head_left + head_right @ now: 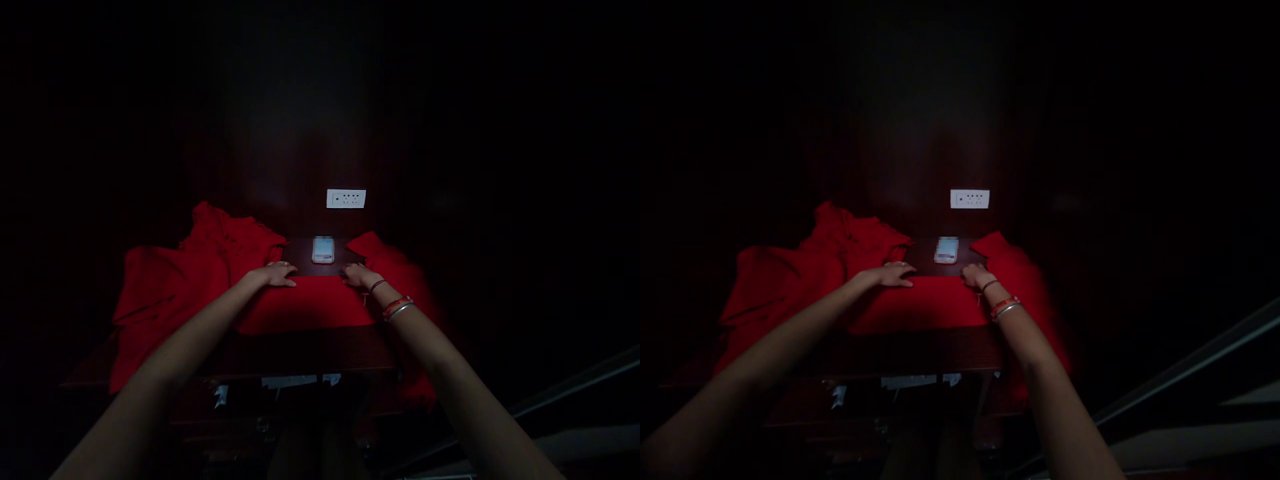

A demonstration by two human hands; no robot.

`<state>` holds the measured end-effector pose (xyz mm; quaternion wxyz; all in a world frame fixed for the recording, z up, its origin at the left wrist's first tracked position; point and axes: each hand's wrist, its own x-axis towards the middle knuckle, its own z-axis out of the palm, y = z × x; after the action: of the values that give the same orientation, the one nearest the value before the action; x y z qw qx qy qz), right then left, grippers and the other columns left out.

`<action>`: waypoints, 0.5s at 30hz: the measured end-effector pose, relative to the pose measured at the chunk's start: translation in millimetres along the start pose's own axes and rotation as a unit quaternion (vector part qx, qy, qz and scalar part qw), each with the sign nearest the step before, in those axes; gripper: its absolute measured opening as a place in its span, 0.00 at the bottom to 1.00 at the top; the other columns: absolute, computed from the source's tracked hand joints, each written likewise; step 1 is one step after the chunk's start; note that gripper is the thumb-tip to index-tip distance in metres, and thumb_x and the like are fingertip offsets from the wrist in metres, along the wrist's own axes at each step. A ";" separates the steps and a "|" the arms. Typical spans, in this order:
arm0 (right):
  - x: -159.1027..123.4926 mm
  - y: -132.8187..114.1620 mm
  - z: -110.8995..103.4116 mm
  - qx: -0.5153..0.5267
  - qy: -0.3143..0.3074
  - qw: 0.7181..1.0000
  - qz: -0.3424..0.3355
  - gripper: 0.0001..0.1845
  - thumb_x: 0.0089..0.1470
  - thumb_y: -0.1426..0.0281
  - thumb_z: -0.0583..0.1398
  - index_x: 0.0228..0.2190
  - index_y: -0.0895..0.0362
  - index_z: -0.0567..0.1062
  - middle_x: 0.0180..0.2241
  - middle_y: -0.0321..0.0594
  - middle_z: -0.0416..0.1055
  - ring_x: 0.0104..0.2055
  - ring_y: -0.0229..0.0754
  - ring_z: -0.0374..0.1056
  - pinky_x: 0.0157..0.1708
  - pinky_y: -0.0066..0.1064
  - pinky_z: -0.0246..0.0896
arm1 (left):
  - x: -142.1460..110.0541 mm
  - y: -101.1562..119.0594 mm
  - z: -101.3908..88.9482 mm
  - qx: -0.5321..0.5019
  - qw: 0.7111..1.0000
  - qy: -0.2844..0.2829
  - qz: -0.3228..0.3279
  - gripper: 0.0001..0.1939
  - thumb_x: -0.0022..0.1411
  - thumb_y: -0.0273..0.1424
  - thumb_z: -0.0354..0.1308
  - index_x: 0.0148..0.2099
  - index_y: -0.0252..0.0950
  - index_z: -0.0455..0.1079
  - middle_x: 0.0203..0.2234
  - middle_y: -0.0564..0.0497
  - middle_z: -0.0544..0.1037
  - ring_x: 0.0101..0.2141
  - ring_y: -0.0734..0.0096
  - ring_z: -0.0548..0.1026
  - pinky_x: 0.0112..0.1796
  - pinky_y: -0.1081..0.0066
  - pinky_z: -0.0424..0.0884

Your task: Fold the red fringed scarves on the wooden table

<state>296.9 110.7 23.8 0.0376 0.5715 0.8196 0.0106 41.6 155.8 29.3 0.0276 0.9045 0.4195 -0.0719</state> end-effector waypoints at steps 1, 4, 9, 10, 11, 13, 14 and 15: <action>4.7 2.6 0.0 -0.001 -0.010 1.000 -0.002 0.11 0.43 0.73 0.56 0.32 0.61 0.72 0.37 0.50 0.69 0.39 0.46 0.65 0.36 0.32 0.57 | 3.1 1.4 5.8 -0.013 1.000 -0.010 0.001 0.28 0.48 0.43 0.51 0.51 0.37 0.58 0.47 0.43 0.63 0.47 0.59 0.61 0.44 0.65 0.57; 5.6 16.5 -9.7 0.002 -0.017 1.000 -0.026 0.08 0.43 0.75 0.56 0.28 0.60 0.74 0.31 0.46 0.71 0.34 0.42 0.66 0.33 0.27 0.56 | 4.6 -5.8 9.6 -0.040 0.999 -0.010 0.001 0.23 0.48 0.40 0.52 0.47 0.36 0.63 0.41 0.45 0.69 0.41 0.63 0.67 0.40 0.70 0.60; -22.9 52.6 -57.5 0.050 0.040 0.996 -0.066 0.11 0.50 0.69 0.51 0.31 0.58 0.72 0.30 0.39 0.71 0.31 0.37 0.64 0.31 0.24 0.54 | -10.5 -34.2 -25.9 -0.096 0.994 0.022 0.036 0.19 0.51 0.42 0.48 0.39 0.35 0.67 0.35 0.51 0.72 0.34 0.70 0.69 0.34 0.77 0.61; -29.9 60.2 -68.2 0.068 0.060 0.994 -0.063 0.12 0.50 0.68 0.51 0.31 0.58 0.72 0.29 0.39 0.71 0.30 0.36 0.64 0.30 0.24 0.54 | -14.3 -39.8 -34.2 -0.111 0.992 0.036 0.044 0.19 0.51 0.42 0.47 0.37 0.34 0.67 0.34 0.51 0.72 0.33 0.71 0.69 0.33 0.77 0.61; -36.6 67.4 -78.4 0.079 0.078 0.993 -0.050 0.12 0.49 0.67 0.51 0.30 0.59 0.72 0.28 0.38 0.70 0.30 0.36 0.64 0.30 0.24 0.54 | -18.1 -44.8 -41.4 -0.117 0.991 0.048 0.048 0.18 0.51 0.42 0.47 0.36 0.34 0.67 0.32 0.51 0.72 0.32 0.71 0.68 0.32 0.77 0.61; -47.9 79.5 -96.5 0.091 0.116 0.989 -0.018 0.12 0.50 0.67 0.50 0.30 0.59 0.71 0.28 0.39 0.70 0.30 0.37 0.63 0.30 0.25 0.53 | -26.0 -52.6 -51.3 -0.112 0.991 0.062 0.048 0.16 0.51 0.41 0.46 0.33 0.34 0.66 0.29 0.52 0.72 0.30 0.71 0.68 0.31 0.77 0.60; -52.7 84.0 -104.5 0.091 0.136 0.987 -0.003 0.12 0.50 0.68 0.50 0.30 0.60 0.71 0.28 0.39 0.70 0.30 0.37 0.63 0.30 0.25 0.53 | -30.4 -55.2 -54.1 -0.102 0.991 0.067 0.044 0.15 0.51 0.40 0.45 0.32 0.34 0.65 0.28 0.52 0.71 0.29 0.71 0.67 0.31 0.77 0.60; -57.2 87.3 -112.0 0.089 0.154 0.984 0.007 0.13 0.50 0.68 0.50 0.30 0.60 0.71 0.29 0.40 0.69 0.31 0.37 0.63 0.31 0.26 0.53 | -35.4 -57.1 -56.2 -0.093 0.992 0.079 0.040 0.15 0.51 0.40 0.45 0.31 0.34 0.65 0.27 0.52 0.71 0.29 0.71 0.67 0.30 0.77 0.60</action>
<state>390.0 90.1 143.6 -0.1407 0.5696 0.8094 0.0256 -18.5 172.2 90.8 0.0817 0.9169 0.3886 0.0402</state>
